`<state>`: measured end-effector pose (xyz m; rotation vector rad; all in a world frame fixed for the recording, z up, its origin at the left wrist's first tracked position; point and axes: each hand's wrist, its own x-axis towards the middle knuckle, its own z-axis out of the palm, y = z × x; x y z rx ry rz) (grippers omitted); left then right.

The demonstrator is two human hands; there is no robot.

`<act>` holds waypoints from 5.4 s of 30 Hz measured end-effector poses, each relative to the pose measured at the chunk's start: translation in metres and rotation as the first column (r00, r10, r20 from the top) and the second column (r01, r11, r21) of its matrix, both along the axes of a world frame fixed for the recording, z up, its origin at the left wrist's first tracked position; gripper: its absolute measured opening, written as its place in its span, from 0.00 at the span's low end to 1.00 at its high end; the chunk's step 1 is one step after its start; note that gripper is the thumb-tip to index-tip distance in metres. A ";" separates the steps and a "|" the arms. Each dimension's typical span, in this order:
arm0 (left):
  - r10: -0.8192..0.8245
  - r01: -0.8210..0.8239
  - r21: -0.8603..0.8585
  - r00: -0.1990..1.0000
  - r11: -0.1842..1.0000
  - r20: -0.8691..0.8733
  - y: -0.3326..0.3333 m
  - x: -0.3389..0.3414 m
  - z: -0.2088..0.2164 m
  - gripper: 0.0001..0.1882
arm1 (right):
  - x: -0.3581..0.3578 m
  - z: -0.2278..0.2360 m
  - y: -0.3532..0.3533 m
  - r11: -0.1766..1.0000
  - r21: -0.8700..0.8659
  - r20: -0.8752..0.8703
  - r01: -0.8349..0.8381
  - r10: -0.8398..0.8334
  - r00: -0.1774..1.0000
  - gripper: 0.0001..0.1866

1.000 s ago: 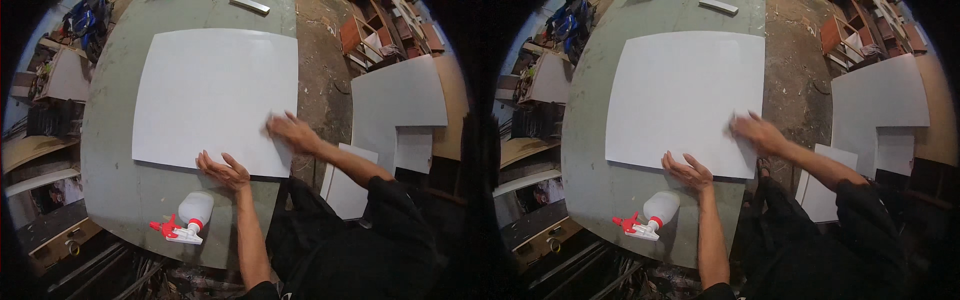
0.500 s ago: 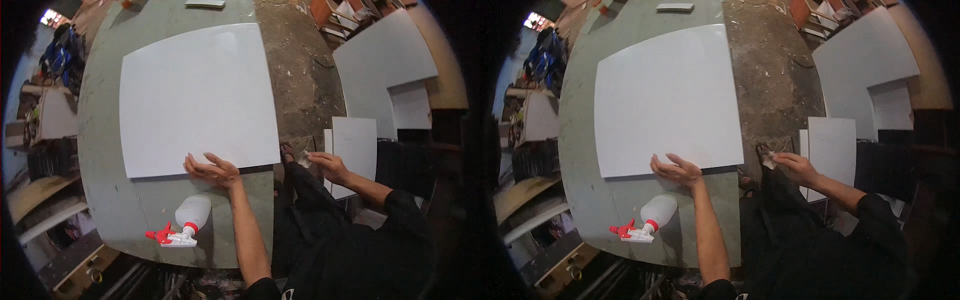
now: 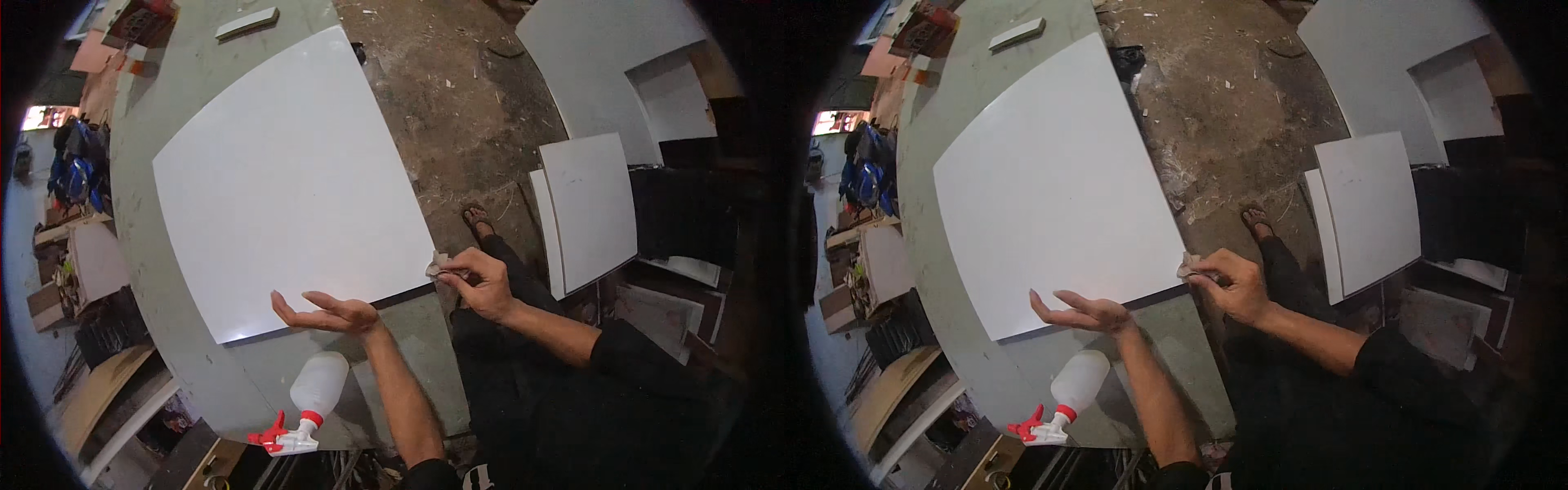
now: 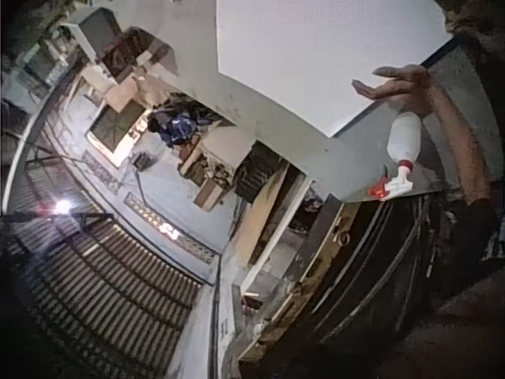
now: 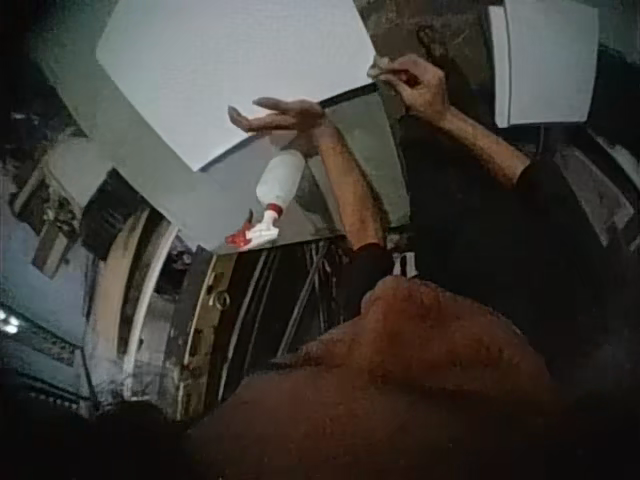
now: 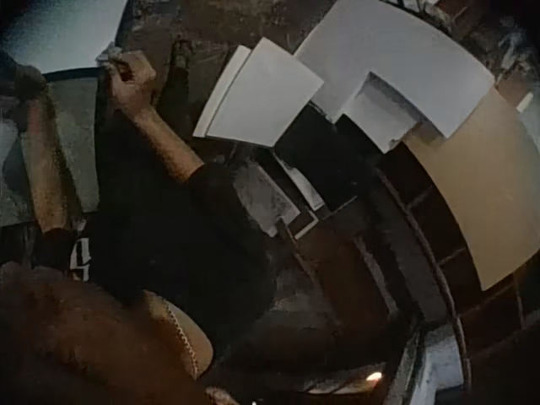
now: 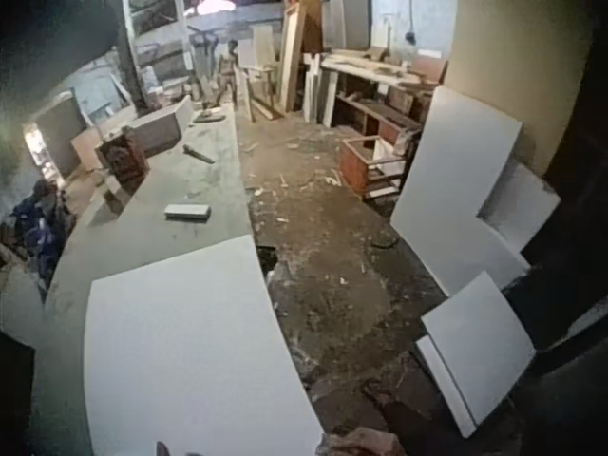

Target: The person wipes the edges and surfaces of a white board using a cloth and a spray bottle.

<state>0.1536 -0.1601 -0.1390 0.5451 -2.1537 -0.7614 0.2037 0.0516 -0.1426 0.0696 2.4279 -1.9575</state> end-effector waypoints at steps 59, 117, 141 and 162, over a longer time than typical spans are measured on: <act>-0.283 0.278 0.114 0.959 0.954 0.029 0.030 -0.068 -0.005 0.27 | -0.012 -0.002 0.010 0.996 0.011 0.155 0.091 -0.092 0.984 0.07; -0.259 0.220 0.225 0.952 0.949 0.162 0.050 -0.075 0.000 0.24 | -0.268 -0.005 0.023 0.971 0.194 0.057 0.139 -0.153 0.987 0.11; -0.138 0.139 0.232 0.990 0.963 -0.021 0.029 -0.066 -0.028 0.27 | -0.015 -0.029 0.024 0.955 -0.288 0.379 0.071 0.045 0.924 0.12; -0.121 0.138 0.203 0.988 0.969 -0.096 0.019 -0.066 -0.031 0.28 | -0.004 -0.028 0.019 0.984 -0.168 0.160 0.051 -0.024 0.987 0.13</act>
